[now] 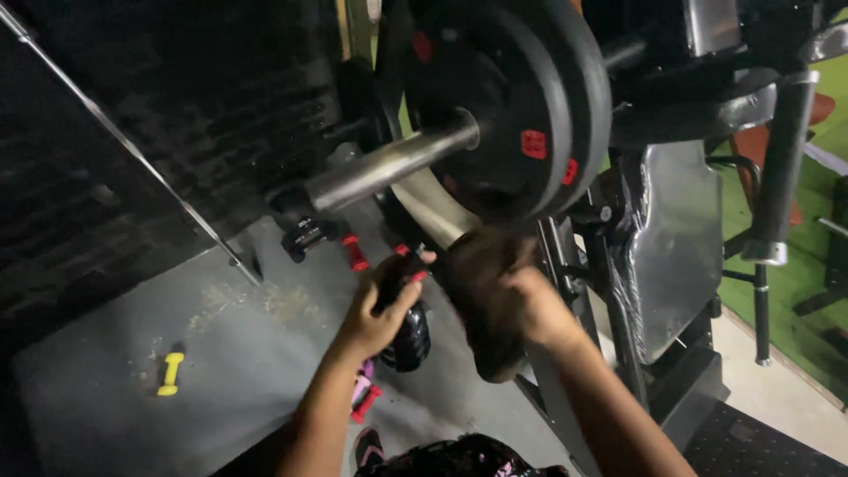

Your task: Cleaning a leg press machine using a spray bottle and cloth.

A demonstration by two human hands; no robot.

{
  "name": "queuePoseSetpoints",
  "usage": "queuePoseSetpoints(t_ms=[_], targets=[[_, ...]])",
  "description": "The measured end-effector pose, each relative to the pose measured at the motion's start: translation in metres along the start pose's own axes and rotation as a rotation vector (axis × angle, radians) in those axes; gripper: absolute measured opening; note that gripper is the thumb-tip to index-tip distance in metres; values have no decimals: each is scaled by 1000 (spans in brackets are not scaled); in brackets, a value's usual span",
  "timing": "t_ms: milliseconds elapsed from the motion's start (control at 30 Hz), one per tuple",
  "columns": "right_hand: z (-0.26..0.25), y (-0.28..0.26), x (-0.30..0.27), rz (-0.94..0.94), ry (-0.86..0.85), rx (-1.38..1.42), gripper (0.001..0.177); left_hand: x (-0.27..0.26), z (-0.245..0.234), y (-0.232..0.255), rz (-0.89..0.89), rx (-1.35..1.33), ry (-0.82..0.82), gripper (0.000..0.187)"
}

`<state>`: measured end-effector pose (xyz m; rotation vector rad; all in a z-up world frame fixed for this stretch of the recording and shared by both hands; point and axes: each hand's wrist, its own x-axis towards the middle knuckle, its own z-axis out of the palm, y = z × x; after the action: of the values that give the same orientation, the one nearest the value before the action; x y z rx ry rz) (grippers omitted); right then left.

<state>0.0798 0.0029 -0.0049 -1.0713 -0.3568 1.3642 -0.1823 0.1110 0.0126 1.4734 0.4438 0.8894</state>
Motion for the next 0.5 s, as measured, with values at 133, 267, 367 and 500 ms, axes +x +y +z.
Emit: queuePoseSetpoints(t_ms=[133, 267, 367, 500], targets=[[-17, 81, 35, -410, -85, -815, 41, 0, -11, 13, 192, 115, 48, 33], [12, 124, 52, -117, 180, -319, 47, 10, -26, 20, 186, 91, 85, 32], [55, 121, 37, -26, 101, 9, 44, 15, -32, 21, 101, 45, 158, 35], [70, 130, 29, 222, 63, 405, 39, 19, -40, 32, 169, 51, 54, 40]])
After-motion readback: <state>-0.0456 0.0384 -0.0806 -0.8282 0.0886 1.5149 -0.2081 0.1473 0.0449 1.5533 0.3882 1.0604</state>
